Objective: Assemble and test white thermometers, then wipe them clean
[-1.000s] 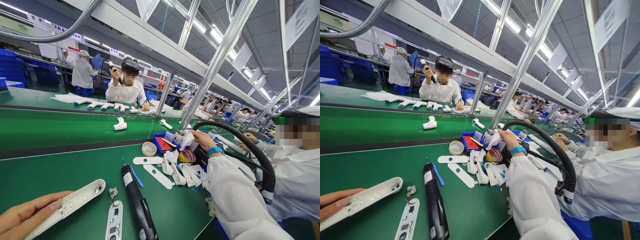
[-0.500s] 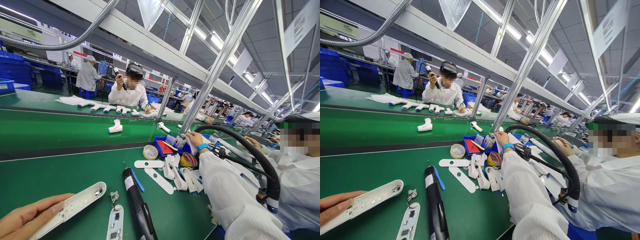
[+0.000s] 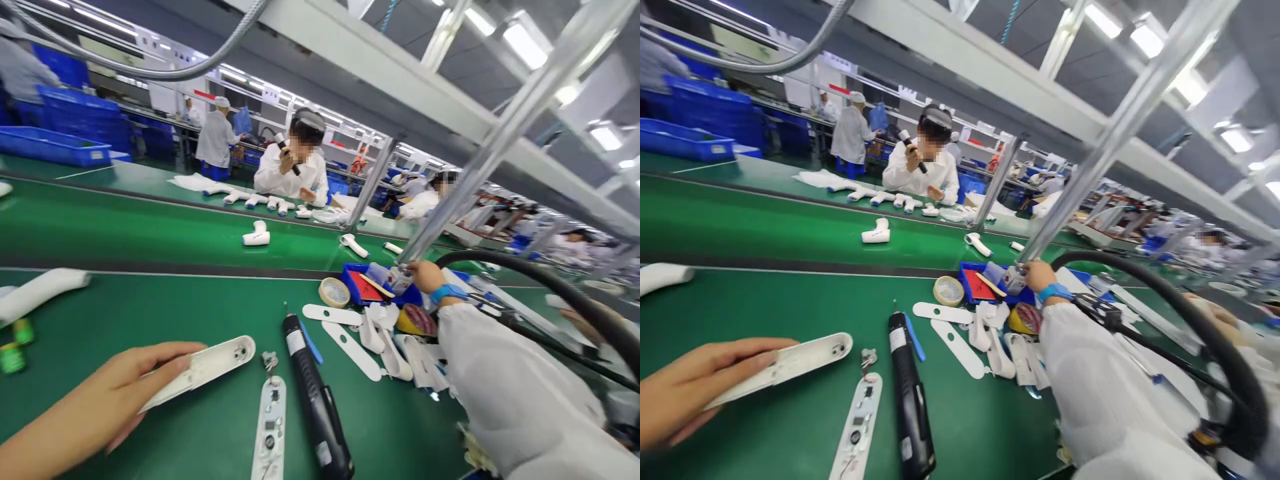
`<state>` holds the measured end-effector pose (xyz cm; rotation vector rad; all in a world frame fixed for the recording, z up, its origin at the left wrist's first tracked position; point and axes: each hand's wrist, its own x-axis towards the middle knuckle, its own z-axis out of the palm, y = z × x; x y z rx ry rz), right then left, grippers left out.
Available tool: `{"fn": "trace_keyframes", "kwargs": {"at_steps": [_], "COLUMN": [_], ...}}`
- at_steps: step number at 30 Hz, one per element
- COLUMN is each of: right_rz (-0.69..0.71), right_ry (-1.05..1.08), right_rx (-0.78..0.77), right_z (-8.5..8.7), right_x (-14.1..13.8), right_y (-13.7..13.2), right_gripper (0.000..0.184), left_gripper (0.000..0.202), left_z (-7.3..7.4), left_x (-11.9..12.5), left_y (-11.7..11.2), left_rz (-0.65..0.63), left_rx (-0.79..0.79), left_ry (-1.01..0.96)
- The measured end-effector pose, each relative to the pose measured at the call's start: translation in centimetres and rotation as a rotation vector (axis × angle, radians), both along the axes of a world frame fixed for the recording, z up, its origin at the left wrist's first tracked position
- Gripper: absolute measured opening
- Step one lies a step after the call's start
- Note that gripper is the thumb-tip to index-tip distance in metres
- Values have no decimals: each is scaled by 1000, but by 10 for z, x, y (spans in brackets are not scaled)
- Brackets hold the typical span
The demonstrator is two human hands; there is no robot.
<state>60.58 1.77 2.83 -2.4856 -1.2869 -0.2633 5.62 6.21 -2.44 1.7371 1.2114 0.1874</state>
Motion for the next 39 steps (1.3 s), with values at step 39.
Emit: {"fn": "trace_keyframes", "kwargs": {"at_steps": [39], "right_rz": [1321], "right_ry": [-529], "right_rx": [-557], "right_z": [-25], "right_x": [-351], "right_y": [-1], "right_gripper": [21], "left_gripper": [35], "left_z": [25], "left_x": [-6], "left_y": [-10], "left_rz": [-191], "left_rx": [178], "left_ry": [-69]}}
